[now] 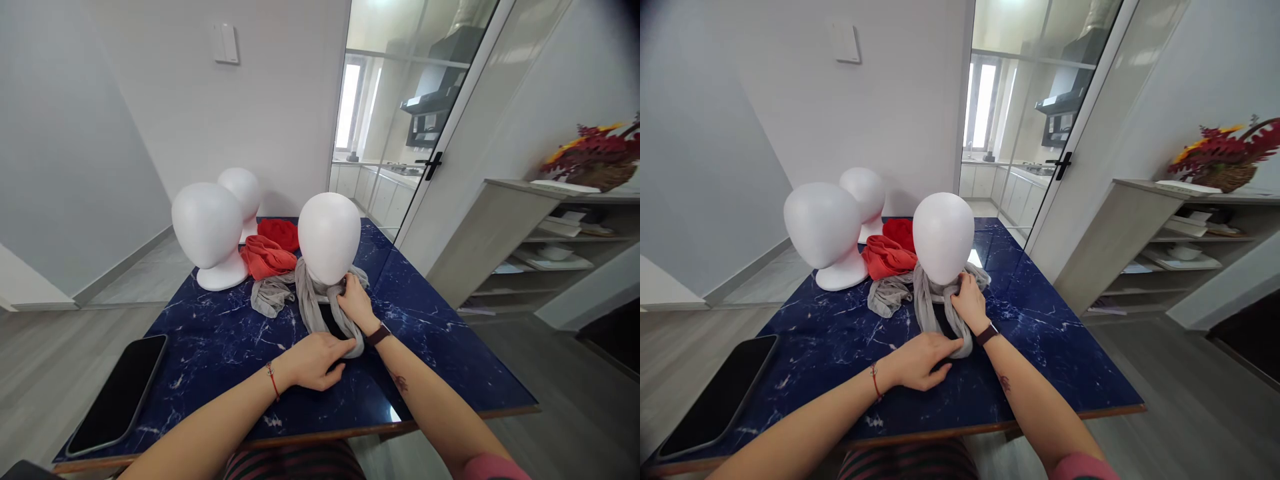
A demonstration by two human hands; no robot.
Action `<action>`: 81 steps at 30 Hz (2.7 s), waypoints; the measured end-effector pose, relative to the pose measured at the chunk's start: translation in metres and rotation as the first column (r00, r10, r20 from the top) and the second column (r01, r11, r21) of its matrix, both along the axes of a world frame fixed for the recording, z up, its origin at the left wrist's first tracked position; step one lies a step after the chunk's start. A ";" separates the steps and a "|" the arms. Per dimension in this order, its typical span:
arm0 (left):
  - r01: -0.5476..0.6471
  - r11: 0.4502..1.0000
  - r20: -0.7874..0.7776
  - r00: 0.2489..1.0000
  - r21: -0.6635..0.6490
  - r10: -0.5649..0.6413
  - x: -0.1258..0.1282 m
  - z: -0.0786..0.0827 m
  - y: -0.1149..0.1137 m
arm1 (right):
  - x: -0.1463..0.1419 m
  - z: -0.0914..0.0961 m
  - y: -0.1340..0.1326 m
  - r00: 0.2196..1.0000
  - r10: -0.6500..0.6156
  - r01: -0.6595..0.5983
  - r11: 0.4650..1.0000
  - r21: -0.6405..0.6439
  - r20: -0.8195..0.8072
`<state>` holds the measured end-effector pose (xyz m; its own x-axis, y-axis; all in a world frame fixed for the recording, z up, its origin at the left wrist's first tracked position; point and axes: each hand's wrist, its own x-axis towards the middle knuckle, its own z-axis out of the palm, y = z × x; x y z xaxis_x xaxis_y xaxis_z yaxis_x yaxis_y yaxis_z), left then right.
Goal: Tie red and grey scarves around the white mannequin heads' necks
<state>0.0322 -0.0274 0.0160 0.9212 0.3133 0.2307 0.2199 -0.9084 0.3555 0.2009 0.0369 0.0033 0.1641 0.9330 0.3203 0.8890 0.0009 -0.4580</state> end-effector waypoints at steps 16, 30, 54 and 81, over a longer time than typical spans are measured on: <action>0.064 0.948 0.070 0.997 -0.311 -0.044 -0.004 0.005 0.002 | 0.019 -0.005 0.007 0.995 0.016 -0.005 0.993 -0.115 0.094; -0.395 0.919 0.203 0.899 -0.013 0.389 -0.020 -0.027 0.057 | 0.029 -0.006 0.005 0.971 0.066 -0.031 0.988 -0.151 0.228; -0.437 0.806 0.016 0.882 0.399 0.471 -0.011 -0.029 0.063 | 0.008 0.004 -0.011 0.924 0.111 -0.027 0.973 -0.228 0.366; -0.486 0.837 0.163 0.874 0.251 0.458 -0.018 -0.038 0.065 | 0.003 0.008 -0.006 0.952 0.017 -0.011 1.000 -0.019 0.306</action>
<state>0.0143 0.0376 -0.0216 0.6480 0.6153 0.4489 0.6256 -0.7661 0.1470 0.2037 0.0304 0.0108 0.0476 0.9402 0.3373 0.9865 0.0089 -0.1638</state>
